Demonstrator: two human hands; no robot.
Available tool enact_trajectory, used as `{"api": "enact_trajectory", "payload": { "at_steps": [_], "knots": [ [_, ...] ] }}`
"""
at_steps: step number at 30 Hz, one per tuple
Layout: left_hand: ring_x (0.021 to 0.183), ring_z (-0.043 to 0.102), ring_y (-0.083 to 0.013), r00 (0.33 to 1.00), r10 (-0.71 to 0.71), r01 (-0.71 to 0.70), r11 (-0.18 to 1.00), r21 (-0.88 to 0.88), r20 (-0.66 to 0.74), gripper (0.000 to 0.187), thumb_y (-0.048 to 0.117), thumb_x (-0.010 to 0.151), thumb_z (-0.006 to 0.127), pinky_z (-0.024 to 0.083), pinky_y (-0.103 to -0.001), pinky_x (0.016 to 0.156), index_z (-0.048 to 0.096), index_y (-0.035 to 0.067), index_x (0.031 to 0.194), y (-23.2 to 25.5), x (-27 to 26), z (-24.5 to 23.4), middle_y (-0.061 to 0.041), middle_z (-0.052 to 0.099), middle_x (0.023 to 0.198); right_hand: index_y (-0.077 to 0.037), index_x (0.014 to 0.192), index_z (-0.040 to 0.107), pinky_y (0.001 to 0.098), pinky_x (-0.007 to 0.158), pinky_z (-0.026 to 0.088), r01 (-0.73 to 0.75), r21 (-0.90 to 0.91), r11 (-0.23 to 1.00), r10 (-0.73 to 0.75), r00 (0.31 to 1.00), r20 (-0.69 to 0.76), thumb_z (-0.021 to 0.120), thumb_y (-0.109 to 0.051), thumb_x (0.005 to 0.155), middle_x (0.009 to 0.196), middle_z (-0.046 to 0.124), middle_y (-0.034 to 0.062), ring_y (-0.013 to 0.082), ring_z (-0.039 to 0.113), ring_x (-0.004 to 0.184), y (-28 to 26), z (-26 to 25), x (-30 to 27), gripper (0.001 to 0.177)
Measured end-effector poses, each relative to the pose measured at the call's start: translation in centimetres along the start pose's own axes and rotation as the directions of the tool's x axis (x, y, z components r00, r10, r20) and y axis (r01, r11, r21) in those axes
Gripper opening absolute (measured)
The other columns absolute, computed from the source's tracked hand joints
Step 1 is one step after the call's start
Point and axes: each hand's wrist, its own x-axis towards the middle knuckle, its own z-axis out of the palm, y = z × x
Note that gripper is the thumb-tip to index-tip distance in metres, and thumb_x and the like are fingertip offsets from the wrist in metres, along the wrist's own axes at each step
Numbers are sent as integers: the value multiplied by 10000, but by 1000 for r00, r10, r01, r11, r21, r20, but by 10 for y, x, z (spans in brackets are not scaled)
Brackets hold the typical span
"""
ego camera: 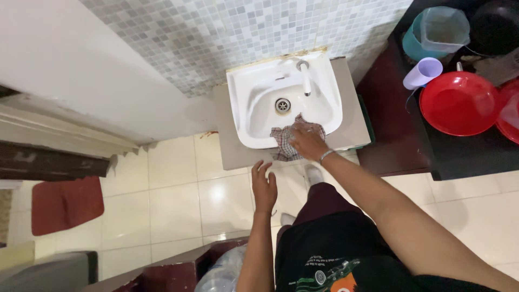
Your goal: The person wipes the interior, basin, and fixtures of a white sink using a patterned cloth by hand.
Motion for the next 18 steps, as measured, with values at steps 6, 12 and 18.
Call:
{"api": "enact_trajectory", "payload": {
  "at_steps": [6, 12, 18],
  "knots": [
    [1216, 534, -407, 984, 155, -157, 987, 15, 91, 399, 18, 886, 609, 442, -492, 1044, 620, -1, 1285, 9, 61, 33, -217, 590, 1290, -79, 1293, 657, 675, 1199, 167, -176, -311, 934, 275, 910, 311, 436, -549, 1040, 1376, 629, 167, 344, 573, 1303, 25, -35, 19, 577],
    [1134, 593, -387, 952, 190, -253, 931, 264, 241, 349, 93, 847, 649, 473, -477, 999, 651, 19, 1188, -10, 107, 78, -197, 657, 1180, -77, 1175, 775, 445, 1188, 417, -108, -309, 945, 239, 873, 426, 430, -502, 1040, 1349, 715, 164, 315, 656, 1303, 52, -43, 47, 564],
    [1048, 637, -337, 904, 89, -294, 840, 456, 419, 309, 307, 913, 603, 427, -579, 963, 695, 65, 1081, -13, 152, 114, -127, 715, 1102, -65, 1573, 322, 433, 1253, 91, -151, -191, 970, 239, 751, 615, 378, -487, 998, 1675, 229, 147, 315, 176, 1552, 90, 1, 89, 715]
  ]
}}
